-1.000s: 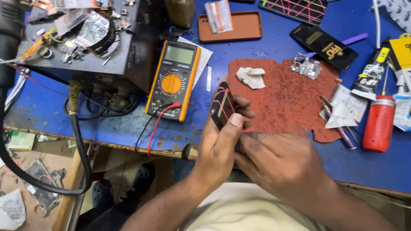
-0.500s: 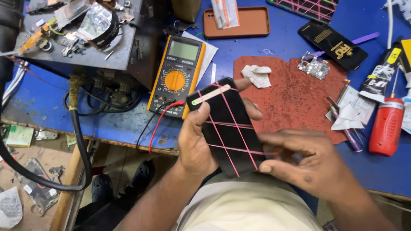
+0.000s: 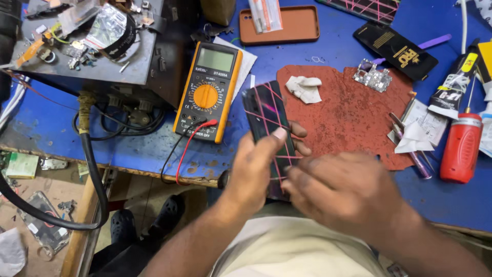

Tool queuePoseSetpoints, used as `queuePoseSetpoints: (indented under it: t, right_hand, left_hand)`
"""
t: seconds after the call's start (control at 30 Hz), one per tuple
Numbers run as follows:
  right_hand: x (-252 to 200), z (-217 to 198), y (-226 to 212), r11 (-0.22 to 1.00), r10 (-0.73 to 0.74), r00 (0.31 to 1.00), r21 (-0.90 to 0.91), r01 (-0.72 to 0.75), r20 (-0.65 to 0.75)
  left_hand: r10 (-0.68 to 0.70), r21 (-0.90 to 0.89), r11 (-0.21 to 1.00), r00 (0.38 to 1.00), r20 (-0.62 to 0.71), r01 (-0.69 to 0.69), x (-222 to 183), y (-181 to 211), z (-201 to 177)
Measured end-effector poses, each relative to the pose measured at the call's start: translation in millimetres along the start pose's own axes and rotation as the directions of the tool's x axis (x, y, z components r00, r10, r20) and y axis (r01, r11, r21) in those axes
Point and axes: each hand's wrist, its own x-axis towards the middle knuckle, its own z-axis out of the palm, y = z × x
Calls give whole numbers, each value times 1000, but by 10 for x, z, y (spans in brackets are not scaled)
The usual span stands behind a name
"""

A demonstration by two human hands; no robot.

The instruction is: The person cleans the internal components of a disassembled smartphone with a tissue, applies adhesive to the battery, and reassembles the phone. They then secure the phone with multiple rubber bands and test its functionality by navigating the touchscreen and inserting a phone case.

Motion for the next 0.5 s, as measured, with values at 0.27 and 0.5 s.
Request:
queuePoseSetpoints:
  t: [0.27,0.5]
  right_hand:
    - [-191,-3,59,980,197,980,35,-196,-28]
    - [-480,267,40,966,235,954,156,-207,-188]
  left_hand:
    - [31,-388,921,981,190,46,-57,231,-28]
    - [11,-558,815,958,287,158,-30,134,-103]
